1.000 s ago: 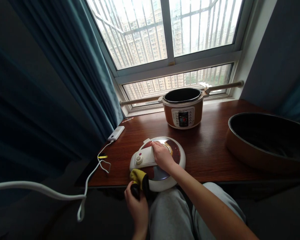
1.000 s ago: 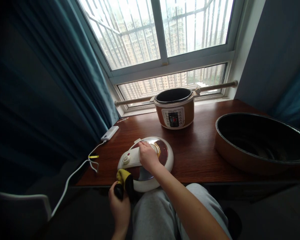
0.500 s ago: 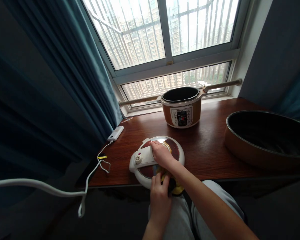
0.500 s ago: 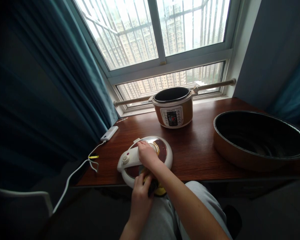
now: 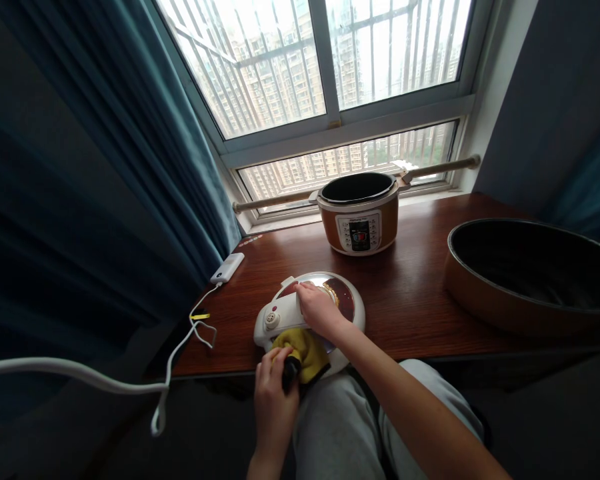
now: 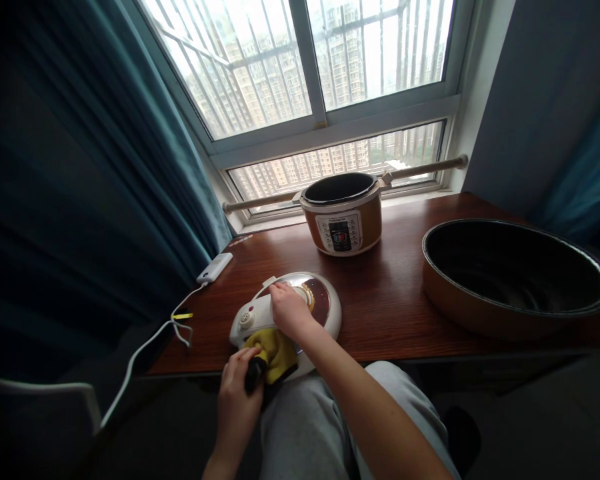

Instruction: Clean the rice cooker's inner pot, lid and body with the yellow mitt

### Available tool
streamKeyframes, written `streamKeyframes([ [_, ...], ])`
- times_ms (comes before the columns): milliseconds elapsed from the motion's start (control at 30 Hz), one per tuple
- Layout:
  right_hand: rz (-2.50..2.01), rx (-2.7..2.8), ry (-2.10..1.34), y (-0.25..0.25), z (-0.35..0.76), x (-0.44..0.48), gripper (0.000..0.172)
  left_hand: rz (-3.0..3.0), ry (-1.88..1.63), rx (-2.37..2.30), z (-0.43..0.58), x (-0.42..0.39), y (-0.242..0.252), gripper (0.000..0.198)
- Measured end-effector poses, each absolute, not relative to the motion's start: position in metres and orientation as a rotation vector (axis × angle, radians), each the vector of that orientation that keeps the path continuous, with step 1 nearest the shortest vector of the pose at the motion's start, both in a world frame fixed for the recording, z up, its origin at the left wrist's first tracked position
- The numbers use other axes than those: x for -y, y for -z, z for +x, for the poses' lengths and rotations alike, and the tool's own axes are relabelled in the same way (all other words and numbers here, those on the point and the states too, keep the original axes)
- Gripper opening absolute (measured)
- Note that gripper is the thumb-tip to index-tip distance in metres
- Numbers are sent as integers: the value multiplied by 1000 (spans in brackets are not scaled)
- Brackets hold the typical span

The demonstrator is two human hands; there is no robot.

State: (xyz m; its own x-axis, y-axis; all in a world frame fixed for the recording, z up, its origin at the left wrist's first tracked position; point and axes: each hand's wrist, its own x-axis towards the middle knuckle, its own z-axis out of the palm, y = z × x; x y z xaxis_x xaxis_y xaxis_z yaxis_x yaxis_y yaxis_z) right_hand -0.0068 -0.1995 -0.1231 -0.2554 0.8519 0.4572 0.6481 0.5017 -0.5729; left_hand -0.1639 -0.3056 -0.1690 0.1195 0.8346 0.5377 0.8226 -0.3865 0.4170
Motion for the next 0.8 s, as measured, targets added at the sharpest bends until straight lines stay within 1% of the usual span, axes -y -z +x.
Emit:
streamKeyframes([
  [67,-1231,2004,-341,123,-7,199,38,2259,-1159,-1849,-182,298,171,34],
  [200,-1247,2014,-334,123,-7,199,39,2026,-1102,-2061,-207,289,181,32],
  [300,-1251,2012,-329,122,-7,199,38,1882,-1106,-2117,-206,295,189,34],
  [400,-1260,2019,-318,122,-7,199,39,1864,-1160,-2154,-190,309,194,34],
  [533,-1244,2017,-310,122,-7,198,38,2006,-1214,-2118,-164,325,189,33],
  [633,-1238,2013,-322,122,-7,198,35,2205,-1171,-2054,-146,331,182,33],
  [800,-1230,2000,-348,121,-7,200,37,2529,-1016,-1943,-112,334,168,43],
])
